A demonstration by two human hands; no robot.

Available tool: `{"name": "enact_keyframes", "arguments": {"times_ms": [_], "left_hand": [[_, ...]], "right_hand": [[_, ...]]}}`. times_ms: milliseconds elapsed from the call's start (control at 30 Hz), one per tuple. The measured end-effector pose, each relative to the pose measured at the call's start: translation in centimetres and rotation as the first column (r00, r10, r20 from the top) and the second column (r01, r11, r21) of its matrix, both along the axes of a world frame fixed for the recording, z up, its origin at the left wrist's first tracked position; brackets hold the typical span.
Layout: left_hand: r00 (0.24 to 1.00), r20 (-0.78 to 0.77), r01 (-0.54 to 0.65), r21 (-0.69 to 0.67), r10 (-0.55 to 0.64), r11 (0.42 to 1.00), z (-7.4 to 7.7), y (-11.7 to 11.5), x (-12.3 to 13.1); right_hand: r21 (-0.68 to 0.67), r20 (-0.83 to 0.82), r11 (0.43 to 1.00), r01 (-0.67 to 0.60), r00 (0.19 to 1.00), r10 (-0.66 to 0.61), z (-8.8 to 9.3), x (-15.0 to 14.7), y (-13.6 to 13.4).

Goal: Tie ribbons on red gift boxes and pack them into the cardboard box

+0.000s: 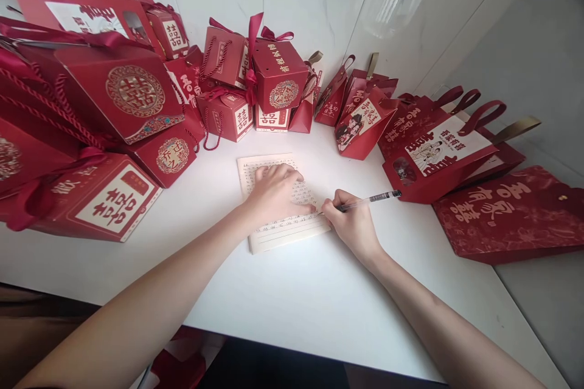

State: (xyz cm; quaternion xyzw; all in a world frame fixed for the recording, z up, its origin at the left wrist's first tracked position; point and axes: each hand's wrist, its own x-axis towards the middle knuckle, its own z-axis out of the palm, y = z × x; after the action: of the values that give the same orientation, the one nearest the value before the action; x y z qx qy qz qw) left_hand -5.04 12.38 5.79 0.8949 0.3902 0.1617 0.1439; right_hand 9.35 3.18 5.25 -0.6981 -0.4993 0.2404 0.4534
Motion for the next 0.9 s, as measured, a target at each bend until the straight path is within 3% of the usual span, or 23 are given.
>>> {"name": "enact_keyframes", "arguments": {"times_ms": [367,600,667,767,900], "left_hand": [[1.0,0.017,0.014,0.006,-0.014,1.0,0.0,0.1,-0.1],[1.0,0.005,0.024,-0.002,-0.024,1.0,0.2,0.0,-0.4],[1.0,0.005,0.018,0.001,-0.018,1.0,0.2,-0.1,-0.5],[0.999,0.018,0.031,0.005,-0.031,0.999,0.3,-0.2,-0.7],[0.998,0.066,0.022,-0.003,-0.022,1.0,0.4,-0.2,-0.9]], "right_hand": [[0.006,-0.048,1.0,0.001,0.999,-0.001,0.0,-0.2,0.0],[0.135,-0.274,0.989,0.056,0.961,-0.017,0.5,1.7,0.2],[0.182,-0.156,0.981,0.069,0.987,-0.041,0.7,2.8,0.3],[0.276,0.15,0.958,0.081,0.981,-0.126,0.9,4.4,0.3],[0.318,0.568,0.929,-0.188,0.822,-0.027,0.7,5.7,0.4]]}}
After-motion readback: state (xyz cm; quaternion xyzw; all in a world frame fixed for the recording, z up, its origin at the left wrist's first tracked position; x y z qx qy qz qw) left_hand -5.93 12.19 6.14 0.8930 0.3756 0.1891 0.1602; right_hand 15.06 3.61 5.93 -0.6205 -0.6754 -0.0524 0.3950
